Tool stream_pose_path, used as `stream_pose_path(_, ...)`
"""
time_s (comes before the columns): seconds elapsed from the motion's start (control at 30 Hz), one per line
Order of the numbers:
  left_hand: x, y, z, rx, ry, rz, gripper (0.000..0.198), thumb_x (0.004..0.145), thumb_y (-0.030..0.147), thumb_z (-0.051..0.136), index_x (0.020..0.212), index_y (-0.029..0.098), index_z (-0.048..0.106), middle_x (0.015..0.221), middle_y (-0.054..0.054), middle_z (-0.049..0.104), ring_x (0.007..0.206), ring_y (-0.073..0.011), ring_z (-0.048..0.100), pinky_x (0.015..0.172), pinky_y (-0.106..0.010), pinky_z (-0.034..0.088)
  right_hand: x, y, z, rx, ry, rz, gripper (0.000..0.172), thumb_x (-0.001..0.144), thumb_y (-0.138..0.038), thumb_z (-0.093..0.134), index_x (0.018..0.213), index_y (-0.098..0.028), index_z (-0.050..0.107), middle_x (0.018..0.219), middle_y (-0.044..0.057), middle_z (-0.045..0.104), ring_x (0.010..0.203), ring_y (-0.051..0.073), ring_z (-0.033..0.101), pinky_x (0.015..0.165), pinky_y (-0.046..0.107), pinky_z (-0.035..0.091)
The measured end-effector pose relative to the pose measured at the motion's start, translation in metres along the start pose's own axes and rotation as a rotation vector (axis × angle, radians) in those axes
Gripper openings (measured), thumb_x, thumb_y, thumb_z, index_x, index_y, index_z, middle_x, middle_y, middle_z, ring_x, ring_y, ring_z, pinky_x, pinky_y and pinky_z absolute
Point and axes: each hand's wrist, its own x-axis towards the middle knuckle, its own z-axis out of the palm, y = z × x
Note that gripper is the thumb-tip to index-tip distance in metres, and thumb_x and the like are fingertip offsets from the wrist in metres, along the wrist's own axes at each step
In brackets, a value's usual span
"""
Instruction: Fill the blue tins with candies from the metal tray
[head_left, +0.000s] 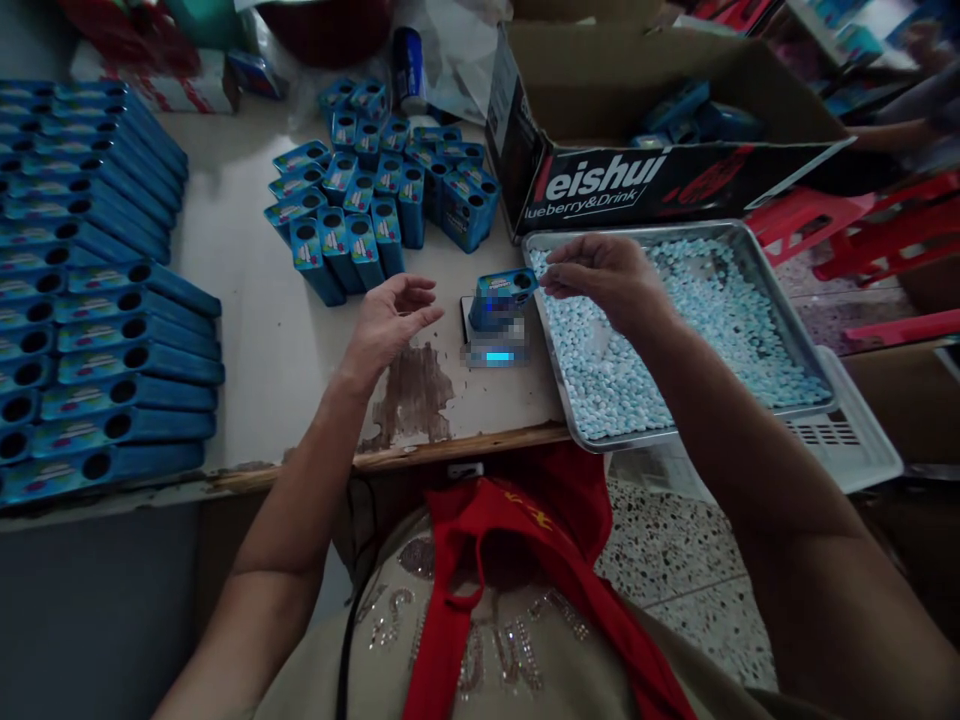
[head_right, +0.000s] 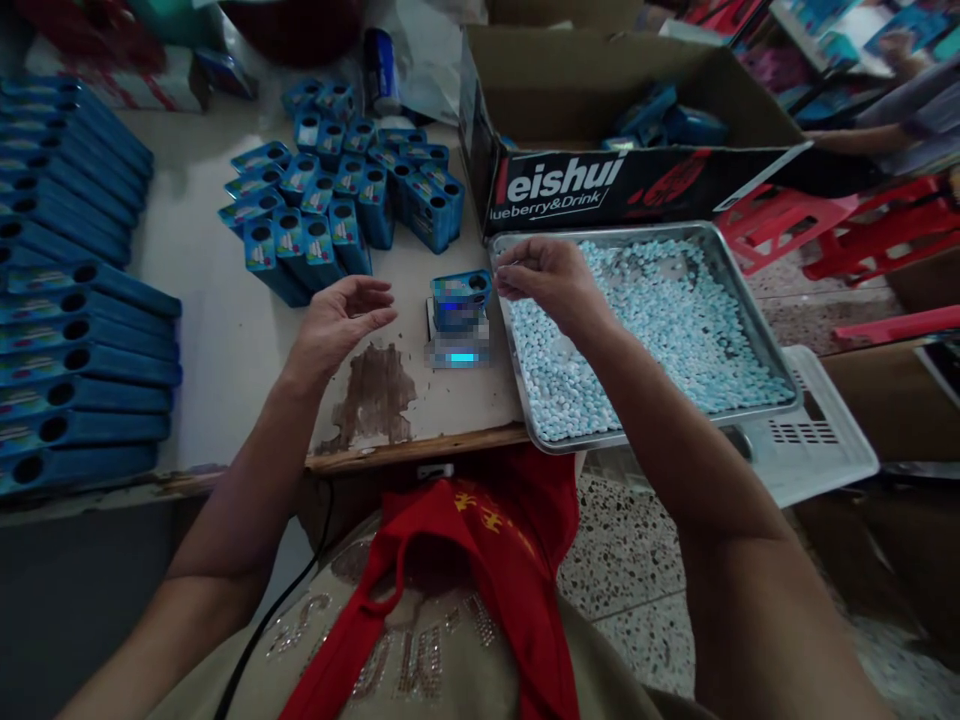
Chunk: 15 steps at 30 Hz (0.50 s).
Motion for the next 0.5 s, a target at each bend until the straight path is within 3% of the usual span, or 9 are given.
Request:
stream_pose_path(0.17, 0.009, 0.002, 0.018, 0.108, 0.025, 0.029, 0.055, 0.075, 0.031, 0.109, 0.123, 0.022, 0.082, 0.113, -0.008, 0.084, 0.112, -0.0299, 0.08, 0.104, -0.046, 0.067, 0.002, -0.003, 0.016, -0.175, -0.004, -0.116, 0.016, 0.09, -0.039, 0.087, 0.097, -0.024, 0.085, 0.075, 0.001, 0.072, 0.071, 0.02, 0.066, 0.069, 0.038, 0.056)
stream_pose_path(0.33, 0.019, 0.019, 0.077, 0.349, -0.014, 0.217, 0.074, 0.069, 0.026, 0.117, 0.135, 0.022, 0.083, 0.141, -0.013, 0.082, 0.136, -0.04, 0.076, 0.125, -0.057, 0.059, 0.003, -0.011, 0.023, -0.384, -0.005, -0.174, 0.016, 0.092, -0.036, 0.088, 0.102, -0.023, 0.09, 0.065, -0.003, 0.061, 0.067, 0.02, 0.06, 0.07, 0.038, 0.048)
stream_pose_path(0.43, 0.025, 0.033, 0.104, 0.514, -0.107, 0.261, 0.05, 0.079, 0.016, 0.108, 0.124, 0.021, 0.087, 0.131, -0.012, 0.084, 0.137, -0.0416, 0.076, 0.123, -0.058, 0.059, 0.004, -0.008, 0.015, -0.276, 0.092, -0.208, 0.02, 0.099, -0.043, 0.083, 0.107, -0.026, 0.09, 0.075, 0.0, 0.07, 0.069, 0.021, 0.061, 0.069, 0.038, 0.049)
stream_pose_path(0.5, 0.03, 0.045, 0.096, 0.569, -0.117, 0.266, 0.039, 0.084, 0.012, 0.102, 0.119, 0.023, 0.087, 0.126, -0.011, 0.084, 0.131, -0.0413, 0.077, 0.118, -0.059, 0.062, 0.009, -0.002, 0.01, -0.226, 0.174, -0.224, 0.019, 0.101, -0.046, 0.08, 0.103, -0.029, 0.089, 0.081, 0.003, 0.075, 0.07, 0.022, 0.063, 0.068, 0.039, 0.05)
